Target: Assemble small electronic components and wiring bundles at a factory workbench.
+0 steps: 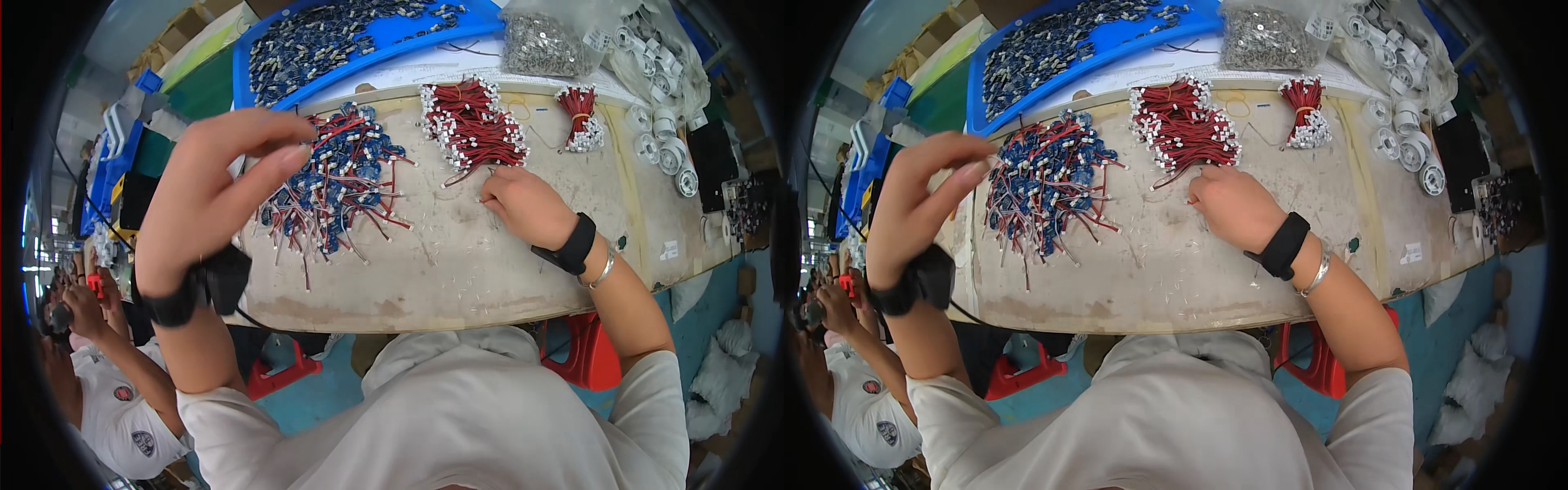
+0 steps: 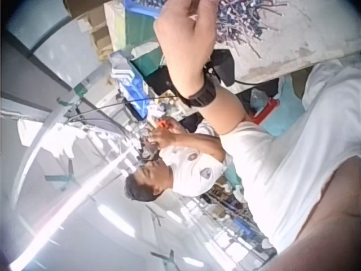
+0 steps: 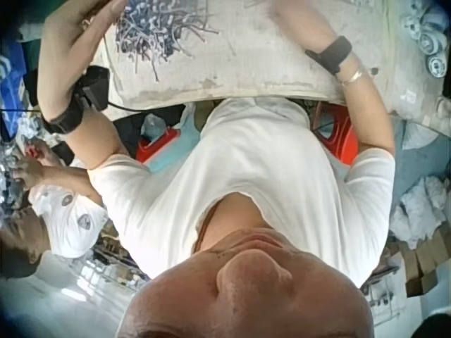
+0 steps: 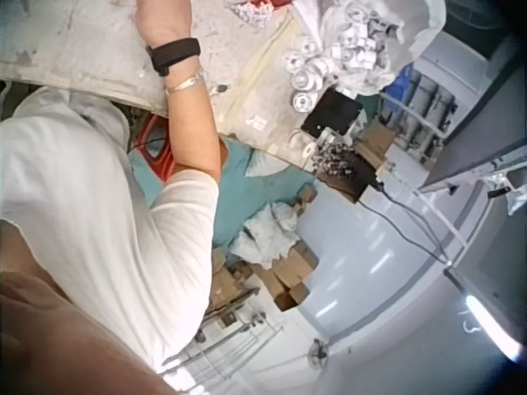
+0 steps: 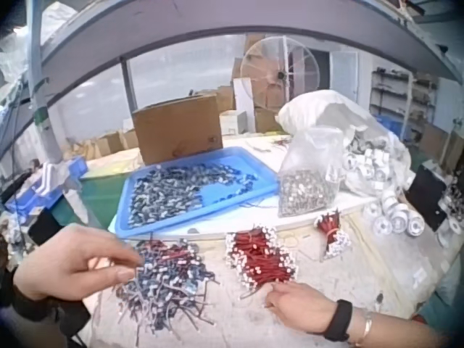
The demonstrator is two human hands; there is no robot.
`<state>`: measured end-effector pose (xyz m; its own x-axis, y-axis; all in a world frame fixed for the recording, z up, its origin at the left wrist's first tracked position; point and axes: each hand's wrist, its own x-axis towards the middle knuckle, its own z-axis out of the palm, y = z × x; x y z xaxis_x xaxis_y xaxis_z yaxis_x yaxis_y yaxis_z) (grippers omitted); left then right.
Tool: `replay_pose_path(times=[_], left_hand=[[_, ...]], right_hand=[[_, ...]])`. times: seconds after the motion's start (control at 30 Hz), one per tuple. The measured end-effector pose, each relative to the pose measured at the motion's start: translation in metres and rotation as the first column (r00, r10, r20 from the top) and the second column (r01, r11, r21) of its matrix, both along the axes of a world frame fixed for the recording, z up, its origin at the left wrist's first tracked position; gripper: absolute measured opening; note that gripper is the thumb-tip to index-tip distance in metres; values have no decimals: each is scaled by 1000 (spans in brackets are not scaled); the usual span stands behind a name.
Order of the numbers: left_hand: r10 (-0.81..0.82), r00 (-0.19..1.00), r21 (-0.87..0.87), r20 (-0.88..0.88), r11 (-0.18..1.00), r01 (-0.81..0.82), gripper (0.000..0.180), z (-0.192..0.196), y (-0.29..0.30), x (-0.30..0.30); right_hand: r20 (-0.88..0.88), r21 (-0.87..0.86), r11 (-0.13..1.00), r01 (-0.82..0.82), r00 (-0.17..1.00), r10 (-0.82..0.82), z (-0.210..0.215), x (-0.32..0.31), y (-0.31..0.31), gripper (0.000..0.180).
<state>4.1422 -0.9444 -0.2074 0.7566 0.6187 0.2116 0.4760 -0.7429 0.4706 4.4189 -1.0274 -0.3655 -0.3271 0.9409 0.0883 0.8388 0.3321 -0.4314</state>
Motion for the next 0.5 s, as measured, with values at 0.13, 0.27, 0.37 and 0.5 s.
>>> replay_pose_path(times=[0.13, 0.27, 0.37, 0.5], left_hand=[[-87, 902, 226, -422, 954, 198, 23, -21, 36, 26], [-283, 921, 8, -268, 955, 296, 28, -42, 42, 46], [-325, 908, -46, -265, 945, 324, 30, -49, 41, 41], [-299, 903, -138, -308, 953, 268, 33, -49, 26, 24]], right_hand=[[-63, 43, 999, -4, 998, 7, 16, -11, 2, 8], [103, 40, 997, -72, 992, 67, 16, -26, 11, 19], [241, 44, 998, -49, 970, 37, 11, -35, 17, 33], [303, 145, 987, -75, 953, 28, 18, -39, -3, 25]])
